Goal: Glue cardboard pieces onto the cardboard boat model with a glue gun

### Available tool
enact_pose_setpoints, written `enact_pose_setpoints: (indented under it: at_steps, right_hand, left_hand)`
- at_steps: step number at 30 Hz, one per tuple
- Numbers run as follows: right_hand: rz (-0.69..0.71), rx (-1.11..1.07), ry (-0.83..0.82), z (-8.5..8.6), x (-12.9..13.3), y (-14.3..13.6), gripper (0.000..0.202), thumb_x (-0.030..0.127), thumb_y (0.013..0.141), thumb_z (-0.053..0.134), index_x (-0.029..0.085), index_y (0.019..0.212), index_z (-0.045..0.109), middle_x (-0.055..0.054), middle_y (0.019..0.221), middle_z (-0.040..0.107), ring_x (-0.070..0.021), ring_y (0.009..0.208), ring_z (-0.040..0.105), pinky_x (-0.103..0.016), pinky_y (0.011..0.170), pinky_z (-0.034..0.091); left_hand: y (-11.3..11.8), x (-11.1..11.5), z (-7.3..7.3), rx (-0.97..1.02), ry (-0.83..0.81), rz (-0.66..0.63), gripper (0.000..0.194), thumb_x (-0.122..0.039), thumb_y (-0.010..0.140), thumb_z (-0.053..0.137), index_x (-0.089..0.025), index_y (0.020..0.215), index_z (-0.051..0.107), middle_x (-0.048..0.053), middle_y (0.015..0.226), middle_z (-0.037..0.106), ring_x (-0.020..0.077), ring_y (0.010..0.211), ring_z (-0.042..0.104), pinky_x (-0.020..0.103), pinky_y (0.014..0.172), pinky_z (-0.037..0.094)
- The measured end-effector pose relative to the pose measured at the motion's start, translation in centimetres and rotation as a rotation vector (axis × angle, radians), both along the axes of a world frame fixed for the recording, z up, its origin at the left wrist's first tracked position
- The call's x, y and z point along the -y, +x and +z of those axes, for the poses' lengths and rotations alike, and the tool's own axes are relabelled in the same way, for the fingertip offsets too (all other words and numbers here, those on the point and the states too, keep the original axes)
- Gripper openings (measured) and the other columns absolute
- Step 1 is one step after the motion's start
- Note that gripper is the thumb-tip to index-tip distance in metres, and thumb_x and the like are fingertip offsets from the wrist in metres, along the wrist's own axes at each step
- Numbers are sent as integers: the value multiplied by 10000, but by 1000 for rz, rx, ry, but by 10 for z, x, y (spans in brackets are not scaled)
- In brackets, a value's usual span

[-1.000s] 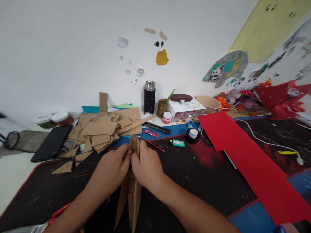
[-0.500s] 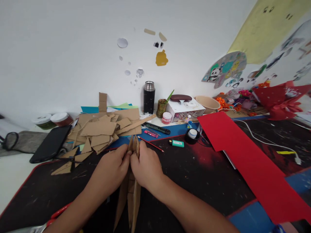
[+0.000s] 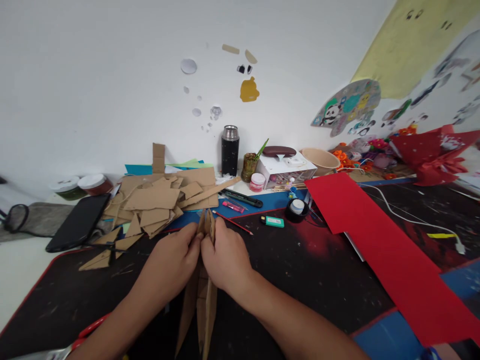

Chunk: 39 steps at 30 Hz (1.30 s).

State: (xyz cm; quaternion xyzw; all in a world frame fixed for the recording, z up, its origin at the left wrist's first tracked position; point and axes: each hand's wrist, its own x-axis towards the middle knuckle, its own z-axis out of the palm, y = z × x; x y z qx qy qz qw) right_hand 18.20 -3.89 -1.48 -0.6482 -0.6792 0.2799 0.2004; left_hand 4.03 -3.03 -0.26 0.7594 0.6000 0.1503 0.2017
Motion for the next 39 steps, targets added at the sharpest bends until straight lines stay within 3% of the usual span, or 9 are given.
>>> enact_pose_setpoints:
  at_steps: [39]
  right_hand:
    - [-7, -1, 12, 0, 0, 0, 195, 271, 1028, 521, 162, 1167, 604, -176, 1080, 807, -359, 1003, 785, -401, 783, 514]
  left_hand:
    - [0, 1, 2, 9, -5, 8, 240, -362, 966, 337, -291, 745, 400, 49, 693, 667, 251, 674, 626, 372, 671, 385]
